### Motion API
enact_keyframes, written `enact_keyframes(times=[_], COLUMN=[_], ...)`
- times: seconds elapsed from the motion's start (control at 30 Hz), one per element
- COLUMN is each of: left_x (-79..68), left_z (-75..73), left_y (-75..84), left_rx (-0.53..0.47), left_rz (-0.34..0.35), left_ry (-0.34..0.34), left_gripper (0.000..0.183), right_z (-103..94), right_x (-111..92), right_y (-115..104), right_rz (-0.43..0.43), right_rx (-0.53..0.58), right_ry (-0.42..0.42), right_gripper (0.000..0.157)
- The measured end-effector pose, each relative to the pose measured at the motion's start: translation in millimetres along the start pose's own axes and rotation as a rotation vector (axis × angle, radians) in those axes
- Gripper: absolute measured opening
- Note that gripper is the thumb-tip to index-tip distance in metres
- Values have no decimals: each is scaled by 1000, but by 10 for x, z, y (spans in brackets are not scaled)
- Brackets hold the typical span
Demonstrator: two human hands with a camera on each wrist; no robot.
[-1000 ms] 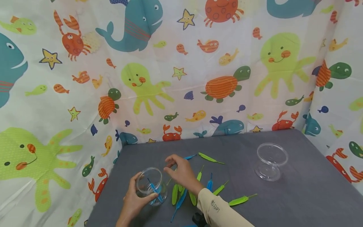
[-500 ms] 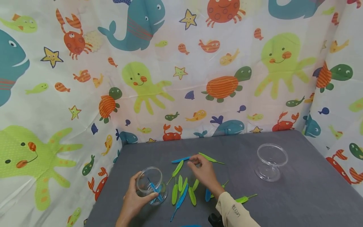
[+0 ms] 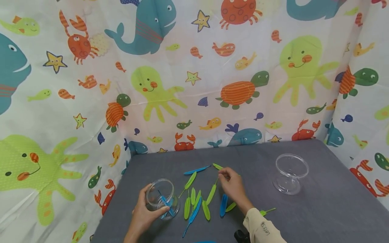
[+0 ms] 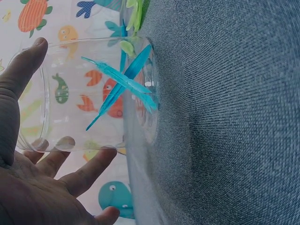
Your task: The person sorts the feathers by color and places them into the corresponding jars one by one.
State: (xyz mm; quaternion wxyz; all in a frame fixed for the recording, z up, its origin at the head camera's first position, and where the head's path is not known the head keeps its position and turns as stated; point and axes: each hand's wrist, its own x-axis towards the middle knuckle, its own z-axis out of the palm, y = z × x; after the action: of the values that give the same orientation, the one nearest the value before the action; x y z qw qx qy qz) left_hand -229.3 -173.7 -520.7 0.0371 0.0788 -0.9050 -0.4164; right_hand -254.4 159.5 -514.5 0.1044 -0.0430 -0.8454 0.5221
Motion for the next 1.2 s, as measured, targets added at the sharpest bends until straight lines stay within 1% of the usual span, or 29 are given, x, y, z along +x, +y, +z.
enact_keyframes(times=[0.13, 0.23, 0.33, 0.5, 0.77, 0.97, 1.2], left_x=[1, 2, 3, 5, 21, 14, 5], left_z=[-2, -3, -3, 1, -9, -12, -6], left_y=[-7, -10, -10, -3, -8, -15, -7], left_rx=[-15, -19, -20, -20, -22, -7, -11], left_rz=[2, 15, 25, 28, 31, 20, 16], left_ry=[-2, -2, -1, -4, -15, -20, -15], left_gripper=[112, 112, 112, 111, 110, 111, 113], right_z=[-40, -66, -84, -90, -68, -6, 58], right_x=[-9, -33, -57, -76, -81, -97, -121], right_y=[63, 105, 153, 231, 243, 308, 332], right_rz=[13, 28, 25, 18, 90, 108, 97], right_rx=[-82, -127, -167, -292, -429, -482, -500], right_ry=[-12, -42, -72, -100, -160, -192, -182], right_gripper=[18, 24, 29, 35, 46, 54, 63])
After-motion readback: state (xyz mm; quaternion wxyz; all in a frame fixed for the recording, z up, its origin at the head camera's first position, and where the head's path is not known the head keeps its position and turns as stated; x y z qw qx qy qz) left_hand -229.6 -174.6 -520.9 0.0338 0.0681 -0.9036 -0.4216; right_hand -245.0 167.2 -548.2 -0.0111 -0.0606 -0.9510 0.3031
